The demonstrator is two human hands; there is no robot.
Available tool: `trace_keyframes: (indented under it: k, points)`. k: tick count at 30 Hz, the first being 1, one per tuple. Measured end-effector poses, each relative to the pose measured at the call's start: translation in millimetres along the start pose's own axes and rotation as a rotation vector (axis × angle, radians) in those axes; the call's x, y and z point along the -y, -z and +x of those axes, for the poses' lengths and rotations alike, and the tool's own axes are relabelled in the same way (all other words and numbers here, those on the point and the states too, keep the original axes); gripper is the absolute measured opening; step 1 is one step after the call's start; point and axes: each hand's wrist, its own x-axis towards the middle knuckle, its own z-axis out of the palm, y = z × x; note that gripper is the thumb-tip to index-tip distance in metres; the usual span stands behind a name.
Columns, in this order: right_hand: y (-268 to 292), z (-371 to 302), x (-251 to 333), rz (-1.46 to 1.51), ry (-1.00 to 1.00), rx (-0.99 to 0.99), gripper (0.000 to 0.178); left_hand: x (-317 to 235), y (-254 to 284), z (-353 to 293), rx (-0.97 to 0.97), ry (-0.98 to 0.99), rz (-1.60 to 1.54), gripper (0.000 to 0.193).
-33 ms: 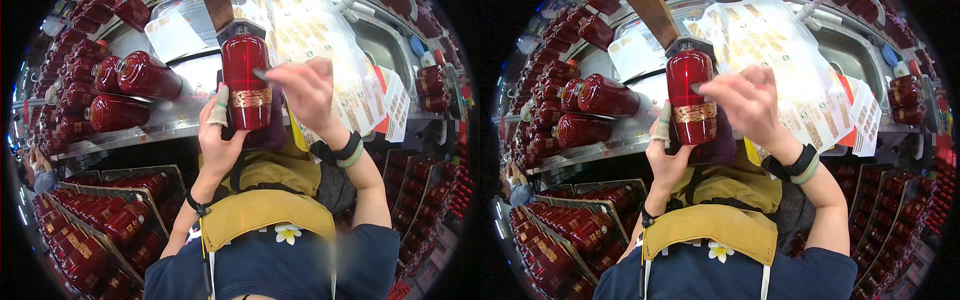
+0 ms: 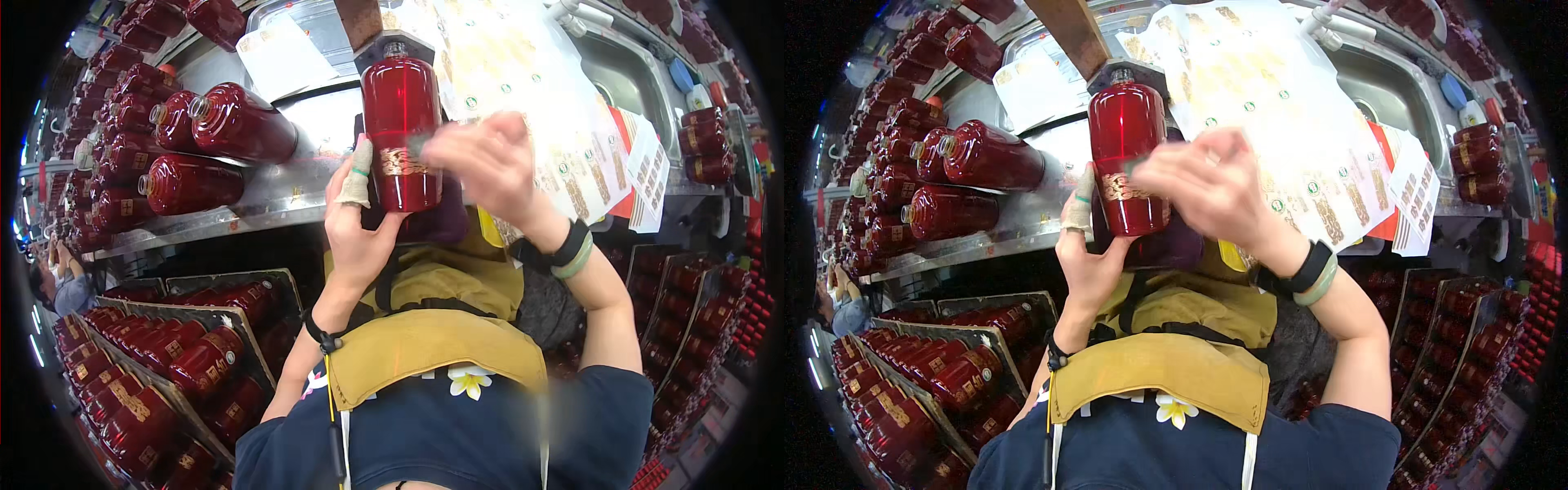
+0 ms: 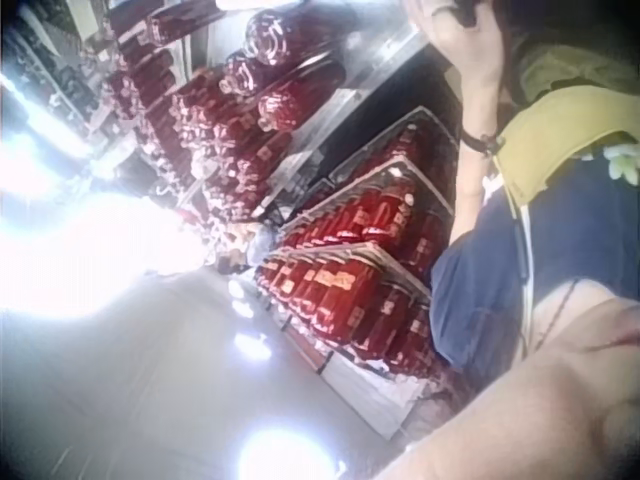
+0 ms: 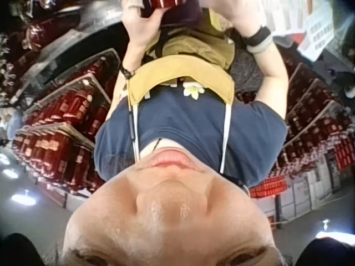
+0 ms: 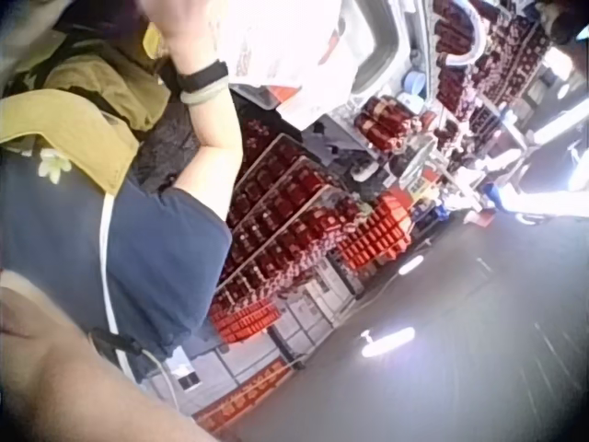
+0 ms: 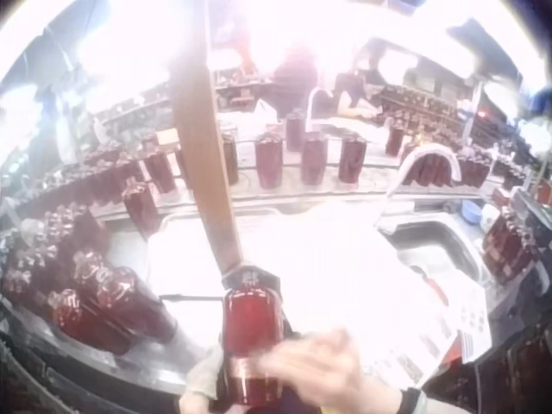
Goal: Apply decorative and informational labels to red ceramic bottles in an assembly line environment.
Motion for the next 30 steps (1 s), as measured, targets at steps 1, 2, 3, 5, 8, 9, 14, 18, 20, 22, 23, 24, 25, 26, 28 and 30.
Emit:
trace_keyframes:
  k: [1,2,3,5,8,9,14,18,20,22,23,24,25,26,28,30]
  points:
    - [1.9,-7.9,9.5,0.027,0.122,0.076,0.017,0.0,-3.8,1.0,-0.018,0.057,-0.092,0.091]
    - [7.7,-2.2,21.6,0.2,0.152,0.141,0.016,0.1,-7.1,-0.1,-0.037,0.116,-0.182,0.091]
    - [10.0,7.1,28.8,0.211,0.12,0.151,0.017,2.0,-10.7,-2.6,0.002,0.201,-0.212,0.092]
    - [-0.6,13.2,8.9,0.183,-0.117,0.02,0.018,0.7,-7.3,-2.4,0.04,0.264,-0.206,0.091]
    - [0.3,17.4,-20.6,-0.112,0.001,-0.079,0.019,0.1,-7.7,4.5,0.008,0.174,-0.162,0.088]
    - [-2.5,10.9,-12.1,-0.115,0.083,-0.037,0.019,1.0,-8.0,4.7,-0.006,0.121,-0.129,0.086]
    - [1.4,32.8,10.7,0.054,-0.004,0.097,0.02,-6.6,-4.9,1.6,-0.074,0.006,0.049,0.081]
    - [12.1,53.9,-14.3,-0.227,0.087,0.016,0.02,-18.6,-3.5,11.3,-0.106,-0.013,0.007,0.084]
    - [3.4,38.4,1.5,-0.096,0.162,0.127,0.019,-15.7,-4.2,14.2,-0.114,0.008,-0.071,0.088]
    - [2.4,36.3,14.1,0.088,0.075,0.223,0.021,-9.9,-1.0,12.9,-0.089,-0.047,0.012,0.089]
    - [1.1,39.9,6.0,0.092,0.076,0.225,0.021,-8.7,-1.1,11.0,-0.098,-0.054,0.021,0.09]
    - [-1.4,47.8,-10.1,-0.004,0.059,0.088,0.02,-8.3,-0.8,9.7,-0.096,-0.051,0.023,0.09]
    - [-1.9,52.5,-22.2,-0.099,0.041,-0.049,0.019,-7.9,-0.6,8.9,-0.088,-0.05,0.009,0.089]
    - [1.2,53.4,-30.9,-0.273,0.058,-0.066,0.018,-5.7,-0.5,10.4,-0.085,-0.052,-0.005,0.089]
    - [-5.1,41.5,-15.4,-0.189,0.147,-0.013,0.018,-3.8,1.4,8.5,-0.071,-0.054,0.001,0.089]
    - [-8.0,28.0,12.8,0.043,0.311,0.115,0.024,1.8,-0.3,9.0,-0.07,-0.102,0.02,0.089]
